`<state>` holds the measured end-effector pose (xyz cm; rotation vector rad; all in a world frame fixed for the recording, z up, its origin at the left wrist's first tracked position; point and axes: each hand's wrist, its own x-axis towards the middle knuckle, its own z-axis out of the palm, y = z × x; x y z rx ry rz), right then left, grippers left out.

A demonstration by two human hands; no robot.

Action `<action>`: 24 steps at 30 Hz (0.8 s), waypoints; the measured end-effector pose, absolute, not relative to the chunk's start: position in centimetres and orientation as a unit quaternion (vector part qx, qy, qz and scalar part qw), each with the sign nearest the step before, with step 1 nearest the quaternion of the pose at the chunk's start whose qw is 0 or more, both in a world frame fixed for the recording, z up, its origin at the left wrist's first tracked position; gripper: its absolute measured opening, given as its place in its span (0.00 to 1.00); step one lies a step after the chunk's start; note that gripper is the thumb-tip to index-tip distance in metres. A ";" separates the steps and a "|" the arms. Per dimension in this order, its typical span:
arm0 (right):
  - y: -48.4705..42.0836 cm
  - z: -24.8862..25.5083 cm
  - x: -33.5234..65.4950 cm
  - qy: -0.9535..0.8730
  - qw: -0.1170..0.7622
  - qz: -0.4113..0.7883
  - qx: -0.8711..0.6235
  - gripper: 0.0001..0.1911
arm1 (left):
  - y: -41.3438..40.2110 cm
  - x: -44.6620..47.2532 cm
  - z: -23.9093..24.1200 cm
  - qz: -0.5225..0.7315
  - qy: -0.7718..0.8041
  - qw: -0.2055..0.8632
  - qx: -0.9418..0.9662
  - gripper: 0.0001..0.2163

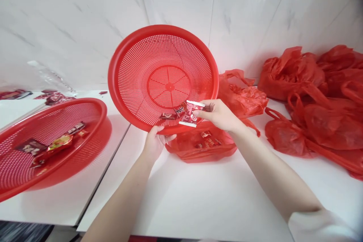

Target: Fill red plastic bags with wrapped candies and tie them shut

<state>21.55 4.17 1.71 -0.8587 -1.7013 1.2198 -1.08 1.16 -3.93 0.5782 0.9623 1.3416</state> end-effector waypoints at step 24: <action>2.2 1.9 20.6 -0.868 0.239 0.099 -0.425 0.17 | -0.7 0.7 -3.7 0.540 0.430 0.654 0.309 0.10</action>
